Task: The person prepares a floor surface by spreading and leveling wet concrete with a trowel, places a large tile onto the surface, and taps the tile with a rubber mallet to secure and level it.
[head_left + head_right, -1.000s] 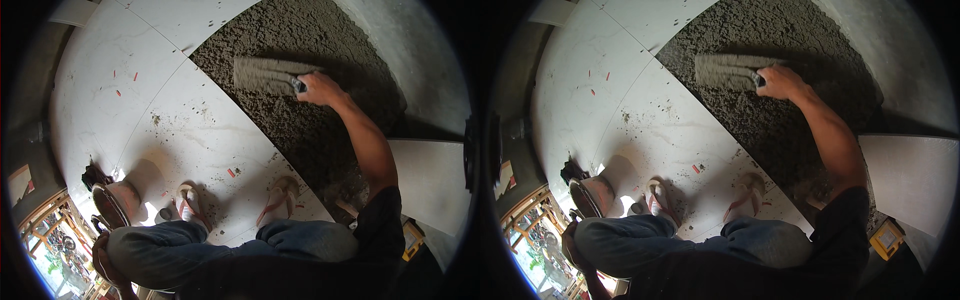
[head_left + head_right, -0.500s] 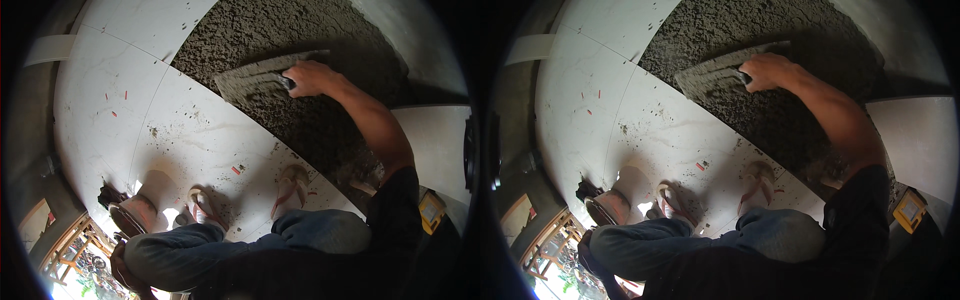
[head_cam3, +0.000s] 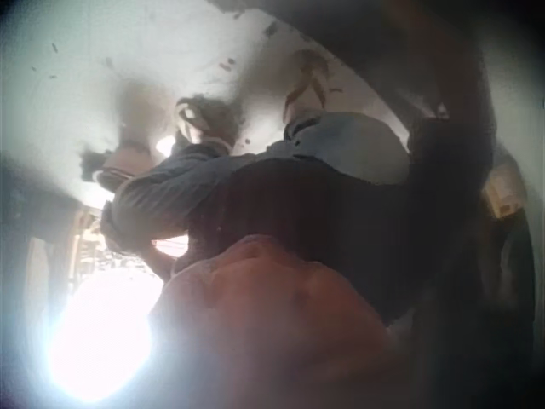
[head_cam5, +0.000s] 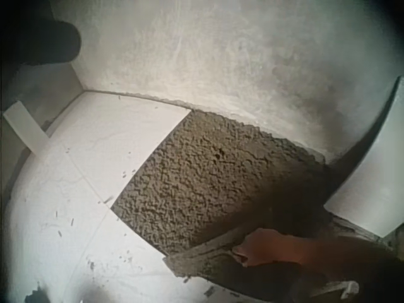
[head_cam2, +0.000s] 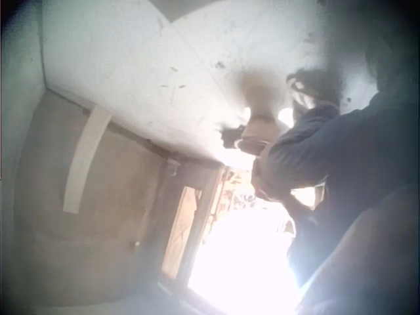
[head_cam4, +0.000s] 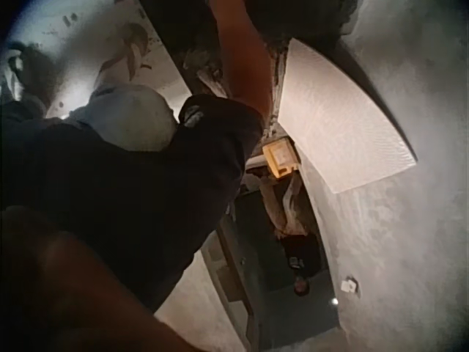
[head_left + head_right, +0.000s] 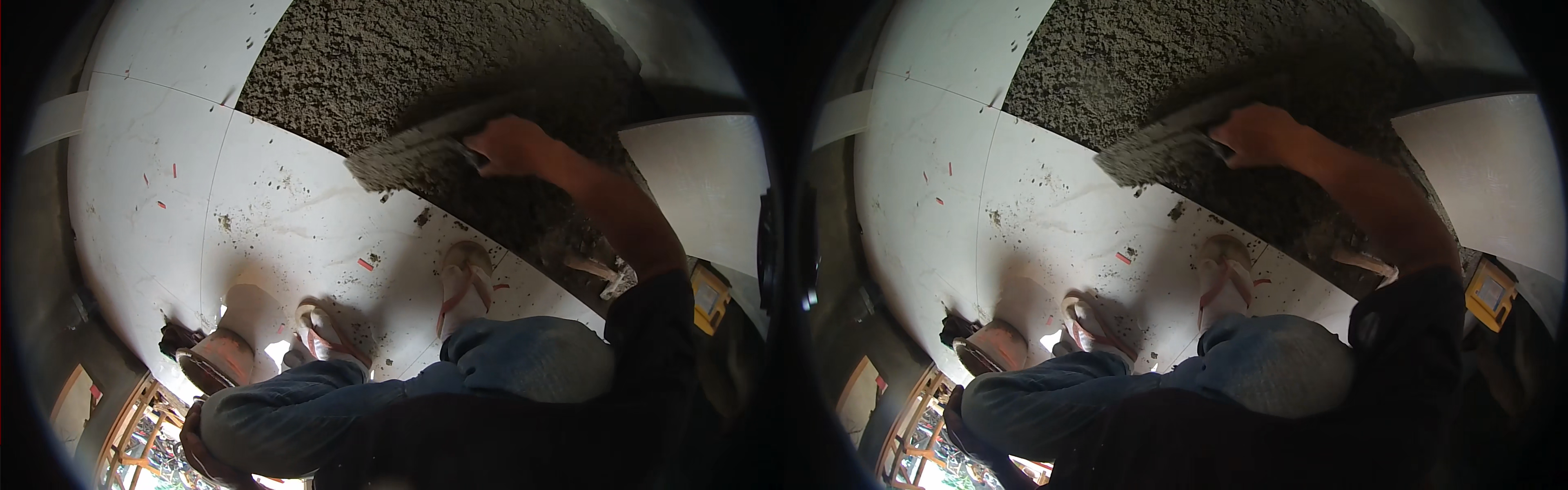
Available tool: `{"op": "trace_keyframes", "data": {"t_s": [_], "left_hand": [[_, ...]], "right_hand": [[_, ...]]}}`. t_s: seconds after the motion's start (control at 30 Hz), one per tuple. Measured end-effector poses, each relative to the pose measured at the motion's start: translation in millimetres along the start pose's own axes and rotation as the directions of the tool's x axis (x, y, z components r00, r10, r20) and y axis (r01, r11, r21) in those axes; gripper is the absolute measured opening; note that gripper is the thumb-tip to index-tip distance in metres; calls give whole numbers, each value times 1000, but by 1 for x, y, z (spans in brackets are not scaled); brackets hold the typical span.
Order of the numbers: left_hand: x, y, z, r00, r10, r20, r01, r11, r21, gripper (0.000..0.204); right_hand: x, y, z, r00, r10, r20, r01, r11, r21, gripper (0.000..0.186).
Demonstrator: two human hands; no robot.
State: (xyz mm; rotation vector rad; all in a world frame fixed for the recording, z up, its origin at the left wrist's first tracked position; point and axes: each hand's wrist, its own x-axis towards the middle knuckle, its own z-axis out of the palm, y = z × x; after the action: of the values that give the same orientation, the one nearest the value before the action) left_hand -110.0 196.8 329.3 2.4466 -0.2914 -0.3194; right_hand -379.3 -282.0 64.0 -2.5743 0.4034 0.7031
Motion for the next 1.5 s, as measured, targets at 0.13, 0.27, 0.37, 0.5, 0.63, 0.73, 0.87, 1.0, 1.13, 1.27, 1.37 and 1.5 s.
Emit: {"op": "trace_keyframes", "data": {"t_s": [0.13,0.27,0.37,0.5,0.63,0.73,0.87,1.0,1.13,1.27,1.37,1.5], "left_hand": [[3,4,-2,993,94,68,-110,947,302,52],[10,6,9,989,54,141,-55,998,1,52],[17,1,8,973,118,197,-115,993,-29,48],[32,-24,-10,917,225,330,-155,962,-226,42],[32,-105,-16,994,-29,-102,9,981,-195,34],[37,-192,-51,831,-177,-527,119,983,-143,29],[36,-299,-125,535,-204,-820,90,979,-185,27],[37,-365,-148,449,-312,-837,304,935,-185,25],[11,-372,-139,578,-231,-782,442,895,63,26],[-27,-364,-152,692,-321,-646,540,825,167,29],[-64,-383,-169,629,-466,-622,668,734,125,37],[-137,-442,-183,299,-701,-648,944,314,96,65]], "right_hand": [[-62,-22,30,987,163,-14,-162,984,69,34],[-67,-83,64,945,290,-150,-250,938,240,34],[-68,-110,86,952,274,-137,-234,939,251,30],[-80,-99,97,849,458,-264,-392,880,267,31],[-83,-91,99,778,494,-387,-350,853,386,36],[-70,-104,98,858,453,-241,-360,866,347,38],[-35,-136,73,757,514,-404,-203,772,602,39],[3,-176,38,903,349,-250,-204,861,467,46],[32,-213,40,983,178,-49,-122,827,548,53],[47,-233,78,986,152,-70,-109,899,424,58],[52,-235,108,963,251,-98,-212,931,296,53],[57,-228,122,980,173,-94,-118,898,423,52]]}}
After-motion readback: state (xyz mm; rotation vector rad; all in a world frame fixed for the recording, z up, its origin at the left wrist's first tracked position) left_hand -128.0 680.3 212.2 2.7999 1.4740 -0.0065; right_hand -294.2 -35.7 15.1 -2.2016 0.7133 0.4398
